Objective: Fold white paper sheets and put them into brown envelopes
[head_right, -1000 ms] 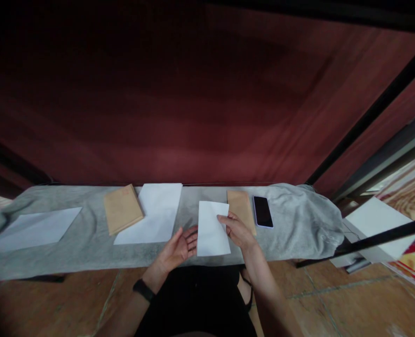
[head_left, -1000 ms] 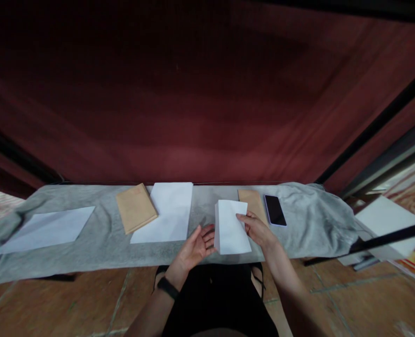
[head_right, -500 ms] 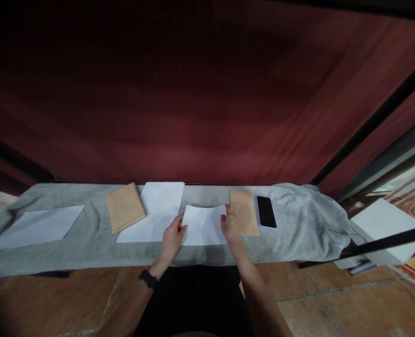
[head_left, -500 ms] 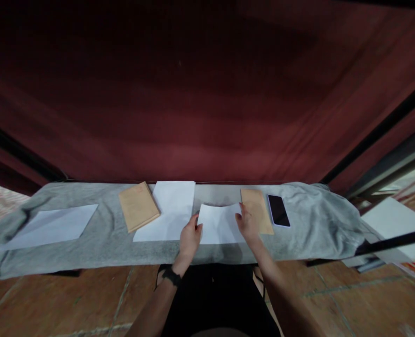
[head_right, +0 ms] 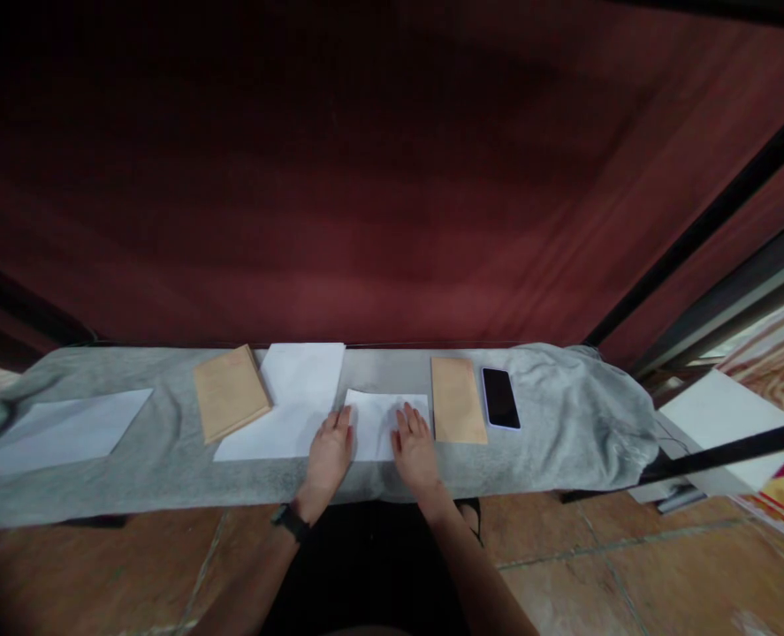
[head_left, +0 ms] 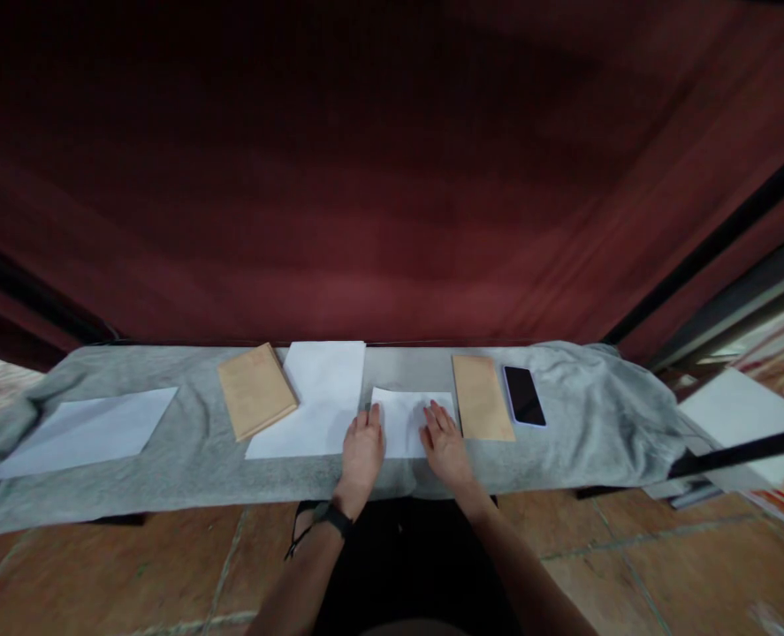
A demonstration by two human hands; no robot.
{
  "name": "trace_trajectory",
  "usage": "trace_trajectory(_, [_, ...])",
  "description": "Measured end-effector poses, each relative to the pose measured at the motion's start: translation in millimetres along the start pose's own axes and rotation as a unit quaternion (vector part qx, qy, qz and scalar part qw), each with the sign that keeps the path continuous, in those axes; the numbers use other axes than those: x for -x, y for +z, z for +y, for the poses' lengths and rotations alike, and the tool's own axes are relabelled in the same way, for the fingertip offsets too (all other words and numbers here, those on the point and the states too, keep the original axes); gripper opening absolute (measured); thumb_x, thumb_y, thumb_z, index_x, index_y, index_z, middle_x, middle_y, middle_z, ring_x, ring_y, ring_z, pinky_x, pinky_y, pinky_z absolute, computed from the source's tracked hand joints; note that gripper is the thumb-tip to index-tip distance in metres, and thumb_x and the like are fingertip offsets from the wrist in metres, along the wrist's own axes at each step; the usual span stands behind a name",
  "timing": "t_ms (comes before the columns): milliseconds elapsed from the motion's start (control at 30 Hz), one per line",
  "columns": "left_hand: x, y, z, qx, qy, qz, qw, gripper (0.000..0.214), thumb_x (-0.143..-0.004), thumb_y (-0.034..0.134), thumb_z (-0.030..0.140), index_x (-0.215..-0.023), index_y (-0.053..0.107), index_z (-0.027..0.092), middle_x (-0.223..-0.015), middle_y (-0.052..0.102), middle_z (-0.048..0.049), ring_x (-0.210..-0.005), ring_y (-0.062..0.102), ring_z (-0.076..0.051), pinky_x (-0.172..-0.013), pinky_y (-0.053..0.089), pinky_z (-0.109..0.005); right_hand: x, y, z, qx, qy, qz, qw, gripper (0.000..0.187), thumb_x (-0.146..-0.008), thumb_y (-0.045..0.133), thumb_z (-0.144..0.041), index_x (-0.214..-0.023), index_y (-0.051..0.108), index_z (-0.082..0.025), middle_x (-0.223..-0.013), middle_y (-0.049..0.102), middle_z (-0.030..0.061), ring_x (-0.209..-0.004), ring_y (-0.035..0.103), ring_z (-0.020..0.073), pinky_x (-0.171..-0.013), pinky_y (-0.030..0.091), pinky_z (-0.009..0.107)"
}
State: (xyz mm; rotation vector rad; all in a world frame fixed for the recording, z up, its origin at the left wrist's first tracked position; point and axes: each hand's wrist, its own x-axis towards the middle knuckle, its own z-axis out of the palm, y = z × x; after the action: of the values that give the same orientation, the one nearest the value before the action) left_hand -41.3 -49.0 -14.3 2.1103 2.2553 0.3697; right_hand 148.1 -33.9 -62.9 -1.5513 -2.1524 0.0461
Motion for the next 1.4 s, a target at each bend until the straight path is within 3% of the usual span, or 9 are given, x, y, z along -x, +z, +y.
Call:
trace_trajectory(100, [8.6,10.4,11.7,-0.024,0.056,0.047,0.997,0.047,-0.097,0.041,0.017,-0.143,0.05,0.011,-0.145,0.053,-0.0199,-0.133,0.051,-0.03,-0.11,0.042,-0.045,14.2,7.1,-6.7,0.021,-0.01,-0.047,0.999,0.047,-0.102,0.036,-0.028,-0.146,0.049,-0.016,-0.155,0.043,0.0116,-0.144,0.038,0.0237,-0.117,0.033,0.044])
trace_trajectory(167, [15.5,22.5,19.8,-0.012,0.106,0.043,0.993,0.048,-0.1,0.042,0.028,-0.145,0.048,0.013,-0.154,0.044,-0.0167,-0.143,0.04,-0.03,-0.116,0.036,-0.046,17.7,7.1,-7.4,0.036,-0.014,-0.065,0.997,0.048,-0.103,0.036,-0.029,-0.148,0.046,-0.015,-0.157,0.041,0.0113,-0.145,0.037,0.0235,-0.119,0.029,0.044])
trace_trajectory(233, [21.5,35.3,25.6,-0.01,0.139,0.025,0.99,0.051,-0.101,0.041,0.037,-0.147,0.047,0.016,-0.157,0.041,-0.0146,-0.146,0.036,-0.03,-0.118,0.033,-0.049,18.2,5.2,-5.4,0.047,-0.021,-0.071,0.996,0.049,-0.102,0.036,-0.028,-0.15,0.044,-0.016,-0.159,0.037,0.0105,-0.146,0.036,0.0234,-0.12,0.027,0.044])
trace_trajectory(400, [27.3,52.5,28.7,-0.027,0.14,0.022,0.99,0.055,-0.101,0.039,0.041,-0.151,0.041,0.019,-0.16,0.035,-0.0159,-0.148,0.032,-0.032,-0.119,0.027,-0.055,13.1,3.1,3.0,0.056,-0.032,-0.049,0.997,0.05,-0.102,0.037,-0.027,-0.15,0.043,-0.017,-0.159,0.037,0.01,-0.146,0.036,0.0234,-0.12,0.028,0.044])
trace_trajectory(600, [32.0,42.9,23.4,-0.033,0.151,0.0,0.988,0.063,-0.095,0.052,0.038,-0.154,0.036,0.023,-0.161,0.03,-0.0143,-0.15,0.026,-0.034,-0.12,0.018,-0.062,14.3,4.4,-7.1,0.038,0.015,-0.016,0.999,0.049,-0.1,0.038,-0.021,-0.147,0.046,-0.01,-0.153,0.045,0.0152,-0.144,0.039,0.0253,-0.117,0.034,0.047])
trace_trajectory(767, [35.6,32.3,13.4,-0.023,0.21,-0.047,0.976,0.057,-0.097,0.048,0.035,-0.152,0.037,0.032,-0.161,0.032,-0.0061,-0.149,0.028,-0.031,-0.12,0.02,-0.062,42.6,-1.2,-5.5,-0.006,-0.027,-0.008,1.0,0.046,-0.1,0.041,-0.023,-0.144,0.051,-0.013,-0.153,0.047,0.0112,-0.142,0.041,0.0237,-0.116,0.038,0.044])
trace_trajectory(1000, [26.6,30.2,17.3,-0.025,0.181,-0.093,0.979,0.055,-0.098,0.048,0.031,-0.152,0.038,0.029,-0.16,0.034,-0.0082,-0.149,0.028,-0.032,-0.117,0.025,-0.064,45.8,-15.5,21.1,-0.04,-0.08,-0.049,0.995,0.042,-0.096,0.056,-0.024,-0.138,0.057,-0.017,-0.146,0.055,0.011,-0.136,0.05,0.0239,-0.115,0.042,0.045])
trace_trajectory(1233, [26.6,34.3,17.5,-0.041,0.172,-0.066,0.982,0.054,-0.099,0.048,0.036,-0.151,0.04,0.028,-0.161,0.032,-0.009,-0.149,0.029,-0.031,-0.118,0.025,-0.062,31.3,-28.1,26.8,-0.024,-0.088,-0.086,0.992,0.041,-0.098,0.053,-0.023,-0.138,0.057,-0.017,-0.146,0.055,0.0093,-0.135,0.05,0.0222,-0.116,0.041,0.042])
trace_trajectory(1400, [25.0,36.2,13.7,-0.035,0.188,-0.055,0.98,0.054,-0.1,0.043,0.04,-0.152,0.039,0.027,-0.161,0.034,-0.0095,-0.149,0.029,-0.031,-0.118,0.026,-0.062,33.3,-29.9,19.9,-0.025,-0.062,-0.078,0.995,0.041,-0.099,0.047,-0.019,-0.138,0.058,-0.019,-0.146,0.056,0.0083,-0.134,0.051,0.0207,-0.116,0.041,0.041])
